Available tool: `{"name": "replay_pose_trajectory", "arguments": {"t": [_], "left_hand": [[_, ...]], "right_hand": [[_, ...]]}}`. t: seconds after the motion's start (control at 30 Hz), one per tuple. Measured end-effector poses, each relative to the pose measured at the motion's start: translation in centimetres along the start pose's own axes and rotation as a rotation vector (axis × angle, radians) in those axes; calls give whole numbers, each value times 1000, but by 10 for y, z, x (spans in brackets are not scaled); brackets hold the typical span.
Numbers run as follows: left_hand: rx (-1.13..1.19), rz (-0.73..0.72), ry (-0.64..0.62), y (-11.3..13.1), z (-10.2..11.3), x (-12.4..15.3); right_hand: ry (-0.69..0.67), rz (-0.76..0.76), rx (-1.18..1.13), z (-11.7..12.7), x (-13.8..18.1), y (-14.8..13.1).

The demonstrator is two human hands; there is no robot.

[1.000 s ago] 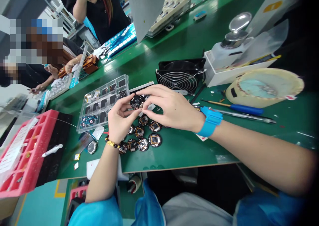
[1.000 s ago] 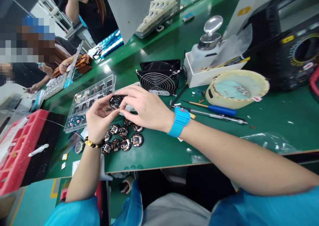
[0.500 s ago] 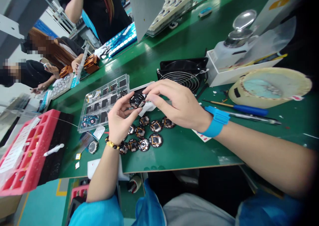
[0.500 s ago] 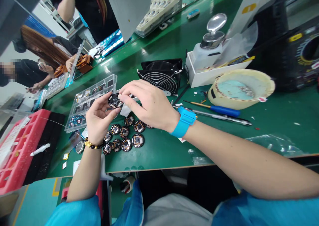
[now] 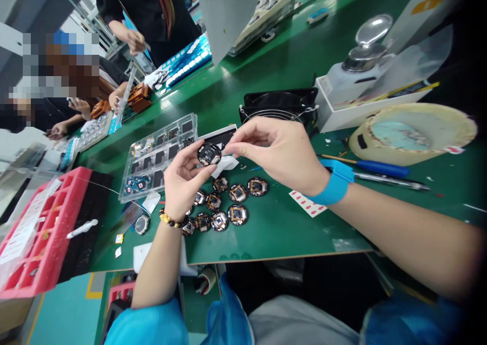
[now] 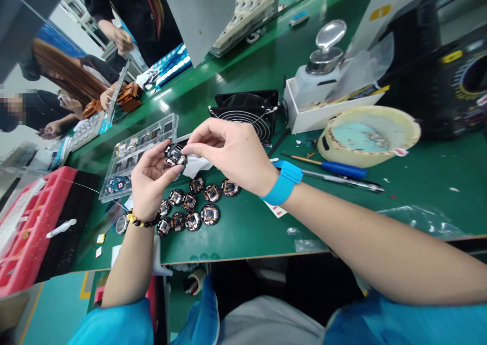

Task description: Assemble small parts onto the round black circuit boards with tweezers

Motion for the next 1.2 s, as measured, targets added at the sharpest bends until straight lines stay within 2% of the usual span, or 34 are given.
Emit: {"name": "replay_pose_trajectory", "arguments": {"t": [0.33, 0.67, 0.93, 1.1, 1.2], "left_hand": [[-8, 34, -29, -3, 0, 0], [78, 45, -21, -1, -2, 0], [52, 72, -22, -2, -3, 1], [103, 81, -83, 2, -6, 2], [98, 99, -196, 4, -12, 5]], "right_hand": [[-110, 6, -60, -6, 1, 1], [-77, -5, -87, -3, -1, 2], [-65, 35, 16, 2, -3, 4], [-31, 33, 170, 3, -4, 3], [19, 40, 178, 6, -9, -7]]}}
Point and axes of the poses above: each hand's wrist, its own x-axis away from the middle knuckle, its own z-axis out of the back of the hand, y = z × x, the point moved 5 cm from there along -x, towards the middle knuckle, and after that the axes turned 9 degrees about -y, right-handed, at the moved point
